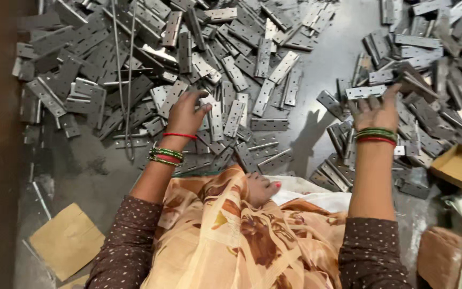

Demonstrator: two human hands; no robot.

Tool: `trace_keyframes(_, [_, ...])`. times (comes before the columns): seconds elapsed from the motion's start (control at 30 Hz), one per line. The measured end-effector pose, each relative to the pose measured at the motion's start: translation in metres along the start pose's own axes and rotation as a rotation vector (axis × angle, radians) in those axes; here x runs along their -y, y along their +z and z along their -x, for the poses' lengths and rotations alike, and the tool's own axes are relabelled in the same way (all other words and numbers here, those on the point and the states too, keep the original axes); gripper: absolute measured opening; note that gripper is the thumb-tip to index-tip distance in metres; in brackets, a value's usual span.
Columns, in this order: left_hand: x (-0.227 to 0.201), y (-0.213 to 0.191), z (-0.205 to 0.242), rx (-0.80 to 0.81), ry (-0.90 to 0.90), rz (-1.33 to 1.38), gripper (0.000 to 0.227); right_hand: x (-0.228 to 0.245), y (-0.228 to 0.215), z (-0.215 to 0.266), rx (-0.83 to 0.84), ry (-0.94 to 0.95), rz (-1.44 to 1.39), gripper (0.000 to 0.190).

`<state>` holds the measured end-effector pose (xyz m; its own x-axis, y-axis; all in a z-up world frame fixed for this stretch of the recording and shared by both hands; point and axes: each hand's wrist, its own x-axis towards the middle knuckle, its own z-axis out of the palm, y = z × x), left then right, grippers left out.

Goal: The person sits on the floor and sorts through a large pile of metal hardware parts, picking them up by hand, inspecting them, and placing them into a cardboard box. The person handles the parts one at a time or in small groups.

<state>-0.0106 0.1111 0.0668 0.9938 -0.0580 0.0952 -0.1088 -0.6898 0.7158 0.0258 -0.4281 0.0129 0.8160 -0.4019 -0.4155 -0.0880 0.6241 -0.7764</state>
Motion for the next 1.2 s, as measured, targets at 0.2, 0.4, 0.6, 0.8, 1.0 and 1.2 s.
trace_keyframes(0.2, [0.039, -0.015, 0.041, -0.066, -0.274, -0.286, 0.054, -0.193, 0.103, 0.089, 0.458, 0.046, 0.977, 0.079])
trace_keyframes(0.4, [0.019, 0.016, 0.052, -0.198, -0.124, -0.542, 0.09, -0.263, 0.178, 0.136, 0.246, -0.315, 1.616, 0.098])
trace_keyframes(0.6, [0.038, 0.024, 0.047, 0.026, -0.295, -0.452, 0.071, -0.273, 0.205, 0.159, 0.161, -0.134, 1.67, 0.1])
trace_keyframes(0.8, [0.063, 0.036, 0.048, -0.284, -0.266, -0.406, 0.074, -0.262, 0.201, 0.131, 0.263, -0.02, 1.632, 0.095])
trace_keyframes(1.0, [0.06, 0.022, 0.058, -0.175, -0.371, -0.199, 0.061, -0.281, 0.22, 0.134, 0.386, -0.109, 1.573, 0.094])
trace_keyframes(1.2, [0.039, 0.032, 0.06, -0.182, -0.275, -0.074, 0.096, -0.28, 0.239, 0.139, 0.345, -0.052, 1.69, 0.109])
